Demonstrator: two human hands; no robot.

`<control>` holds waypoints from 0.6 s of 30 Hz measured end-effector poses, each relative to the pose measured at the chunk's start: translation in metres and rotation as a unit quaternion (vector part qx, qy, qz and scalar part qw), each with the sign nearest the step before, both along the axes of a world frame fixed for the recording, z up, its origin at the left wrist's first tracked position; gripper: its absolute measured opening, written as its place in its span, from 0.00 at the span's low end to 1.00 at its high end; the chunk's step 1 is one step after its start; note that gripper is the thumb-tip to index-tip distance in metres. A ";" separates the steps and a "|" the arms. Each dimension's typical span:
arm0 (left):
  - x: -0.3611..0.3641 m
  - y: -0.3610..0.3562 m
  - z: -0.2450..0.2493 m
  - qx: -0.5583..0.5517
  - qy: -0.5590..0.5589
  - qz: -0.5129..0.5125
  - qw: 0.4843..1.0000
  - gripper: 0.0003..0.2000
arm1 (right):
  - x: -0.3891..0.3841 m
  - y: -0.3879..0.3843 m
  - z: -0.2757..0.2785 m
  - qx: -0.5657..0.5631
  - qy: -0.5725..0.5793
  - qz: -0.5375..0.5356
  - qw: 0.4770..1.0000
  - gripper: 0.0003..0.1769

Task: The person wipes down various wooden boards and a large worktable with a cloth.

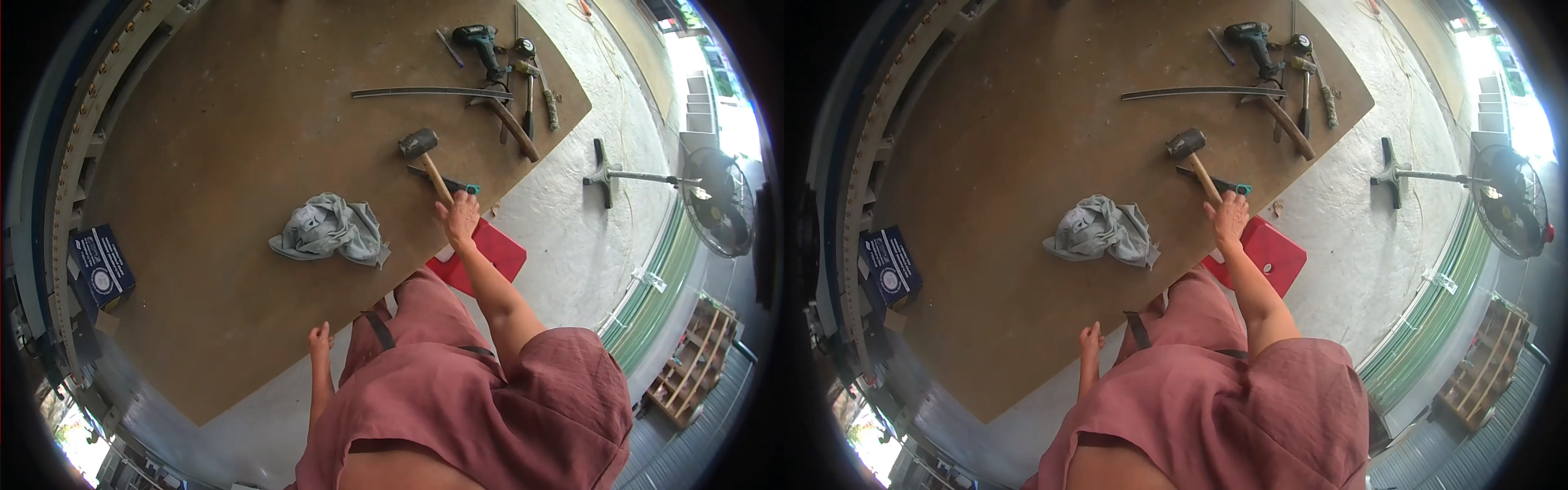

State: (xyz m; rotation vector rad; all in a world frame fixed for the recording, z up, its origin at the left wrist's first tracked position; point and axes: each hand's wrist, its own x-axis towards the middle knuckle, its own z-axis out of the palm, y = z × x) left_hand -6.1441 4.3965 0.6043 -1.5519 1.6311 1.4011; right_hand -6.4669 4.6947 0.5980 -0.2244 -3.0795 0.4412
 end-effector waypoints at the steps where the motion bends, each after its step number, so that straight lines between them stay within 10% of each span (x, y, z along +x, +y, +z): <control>1: 0.006 0.001 0.000 0.002 -0.015 0.019 1.000 0.16 | 0.006 0.010 -0.004 0.028 -0.057 -0.004 0.998 0.24; 18: -0.035 0.030 0.025 0.046 0.025 0.123 0.991 0.17 | -0.103 0.097 0.004 0.016 -0.104 -0.032 0.994 0.11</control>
